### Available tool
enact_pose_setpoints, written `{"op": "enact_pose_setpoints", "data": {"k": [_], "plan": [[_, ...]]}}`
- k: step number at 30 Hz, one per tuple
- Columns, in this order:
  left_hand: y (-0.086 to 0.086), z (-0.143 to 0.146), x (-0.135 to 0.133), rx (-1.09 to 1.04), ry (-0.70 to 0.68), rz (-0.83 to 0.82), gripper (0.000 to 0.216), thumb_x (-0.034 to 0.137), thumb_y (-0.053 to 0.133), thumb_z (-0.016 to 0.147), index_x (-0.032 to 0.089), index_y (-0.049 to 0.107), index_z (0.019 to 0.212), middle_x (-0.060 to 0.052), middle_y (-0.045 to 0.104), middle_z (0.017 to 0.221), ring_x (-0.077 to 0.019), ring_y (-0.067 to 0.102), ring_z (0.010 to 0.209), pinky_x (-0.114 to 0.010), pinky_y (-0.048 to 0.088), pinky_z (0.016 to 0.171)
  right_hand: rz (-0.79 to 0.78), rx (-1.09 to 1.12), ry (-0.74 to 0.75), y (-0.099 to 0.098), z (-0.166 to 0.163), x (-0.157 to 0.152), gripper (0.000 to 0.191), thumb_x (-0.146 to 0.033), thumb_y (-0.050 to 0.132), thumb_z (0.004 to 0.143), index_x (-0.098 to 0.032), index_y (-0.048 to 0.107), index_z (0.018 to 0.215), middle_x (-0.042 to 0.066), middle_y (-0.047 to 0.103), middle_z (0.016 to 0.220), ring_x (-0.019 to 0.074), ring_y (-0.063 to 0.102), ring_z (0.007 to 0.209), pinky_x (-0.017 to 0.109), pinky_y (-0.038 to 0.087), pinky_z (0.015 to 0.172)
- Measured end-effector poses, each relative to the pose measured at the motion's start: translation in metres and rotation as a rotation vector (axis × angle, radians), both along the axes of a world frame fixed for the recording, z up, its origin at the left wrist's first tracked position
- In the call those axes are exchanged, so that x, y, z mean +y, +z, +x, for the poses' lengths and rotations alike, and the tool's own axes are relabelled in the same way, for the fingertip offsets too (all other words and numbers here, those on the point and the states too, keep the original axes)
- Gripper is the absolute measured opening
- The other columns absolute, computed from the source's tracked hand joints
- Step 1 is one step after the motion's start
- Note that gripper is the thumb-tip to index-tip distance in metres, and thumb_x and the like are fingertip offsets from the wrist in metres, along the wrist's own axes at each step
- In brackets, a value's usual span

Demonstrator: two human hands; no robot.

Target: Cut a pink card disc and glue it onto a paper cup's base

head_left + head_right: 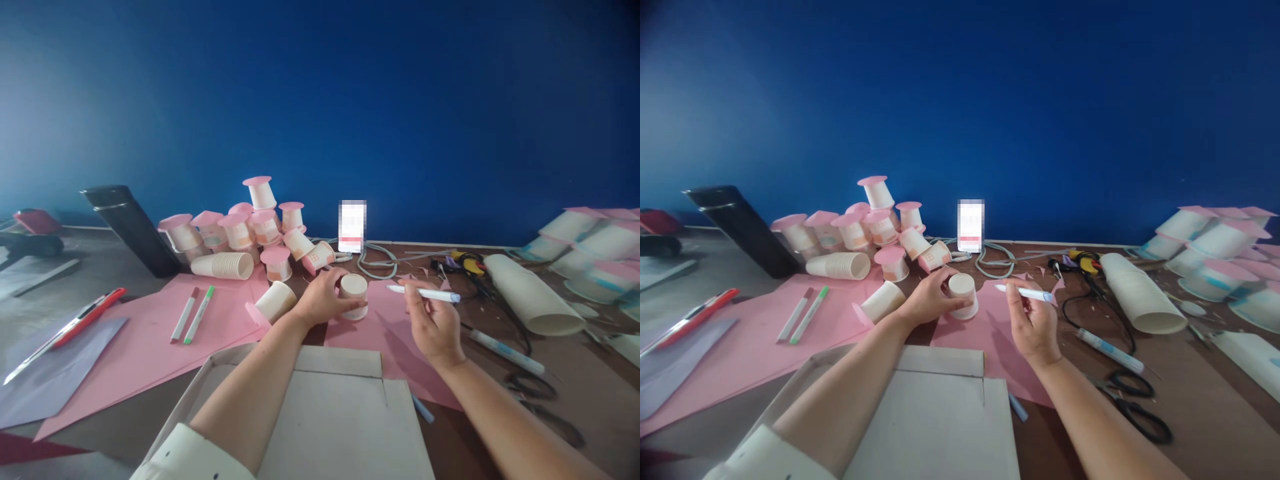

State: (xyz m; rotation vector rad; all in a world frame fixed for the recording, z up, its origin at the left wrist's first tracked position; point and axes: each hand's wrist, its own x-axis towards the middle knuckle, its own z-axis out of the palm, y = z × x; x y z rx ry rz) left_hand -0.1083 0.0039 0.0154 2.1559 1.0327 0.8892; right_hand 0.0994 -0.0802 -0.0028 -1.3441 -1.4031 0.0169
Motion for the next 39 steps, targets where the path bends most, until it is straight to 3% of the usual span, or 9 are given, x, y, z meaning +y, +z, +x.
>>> {"op": "enact_pose_setpoints", "data": {"k": [5, 16, 23, 28, 35, 39], "plan": [[-0.002, -0.001, 0.002, 0.03, -0.006, 0.014, 0.057, 0.057, 0.076, 0.065, 0.021, 0.061, 0.107, -0.004, 0.067, 0.099, -0.0212, 0.061, 0.087, -0.032, 0.047, 0.076, -0.006, -0.003, -0.005, 0.001, 0.0, 0.0, 0.03, -0.04, 0.051, 0.095, -0.017, 0.069, 0.099, 0.002, 0.059, 0.063, 0.0199, 0.064, 0.071, 0.031, 0.048, 0.068], [-0.003, -0.002, 0.003, 0.052, -0.028, 0.013, 0.057, 0.057, 0.075, 0.065, 0.02, 0.061, 0.107, -0.005, 0.067, 0.099, -0.0215, 0.06, 0.086, -0.033, 0.047, 0.076, -0.024, -0.002, 0.005, 0.003, -0.001, -0.002, 0.031, -0.042, 0.05, 0.095, -0.018, 0.069, 0.099, 0.007, 0.068, 0.077, 0.0196, 0.064, 0.071, 0.031, 0.049, 0.068], [-0.002, -0.002, 0.002, 0.071, -0.041, -0.002, 0.059, 0.056, 0.077, 0.064, 0.02, 0.06, 0.108, -0.006, 0.067, 0.105, -0.0237, 0.06, 0.094, -0.034, 0.048, 0.08, -0.02, 0.03, 0.048, 0.005, -0.005, -0.008, 0.027, -0.042, 0.052, 0.093, -0.019, 0.066, 0.099, 0.006, 0.067, 0.074, 0.0171, 0.06, 0.061, 0.029, 0.048, 0.057], [-0.001, -0.002, 0.002, 0.093, -0.03, -0.01, 0.059, 0.054, 0.077, 0.064, 0.02, 0.059, 0.109, -0.006, 0.066, 0.105, -0.0238, 0.061, 0.093, -0.033, 0.048, 0.079, -0.017, 0.091, 0.153, 0.004, -0.01, -0.016, 0.018, -0.036, 0.056, 0.092, -0.02, 0.062, 0.093, 0.003, 0.064, 0.072, 0.0136, 0.055, 0.054, 0.026, 0.045, 0.051], [-0.004, -0.001, 0.006, 0.096, -0.064, 0.017, 0.056, 0.053, 0.076, 0.065, 0.02, 0.059, 0.108, -0.005, 0.066, 0.099, -0.022, 0.06, 0.089, -0.033, 0.047, 0.08, -0.022, -0.19, 0.372, 0.007, -0.026, -0.024, 0.005, -0.023, 0.058, 0.088, -0.022, 0.063, 0.088, 0.002, 0.065, 0.076, 0.0151, 0.061, 0.064, 0.028, 0.049, 0.062], [-0.002, -0.002, 0.004, 0.087, -0.07, -0.002, 0.052, 0.052, 0.074, 0.067, 0.021, 0.059, 0.106, -0.003, 0.066, 0.097, -0.0209, 0.06, 0.087, -0.031, 0.046, 0.076, 0.0, -0.284, 0.519, 0.002, -0.036, -0.017, 0.016, -0.017, 0.059, 0.087, -0.023, 0.064, 0.102, 0.004, 0.07, 0.089, 0.0173, 0.066, 0.077, 0.03, 0.054, 0.069]]}}
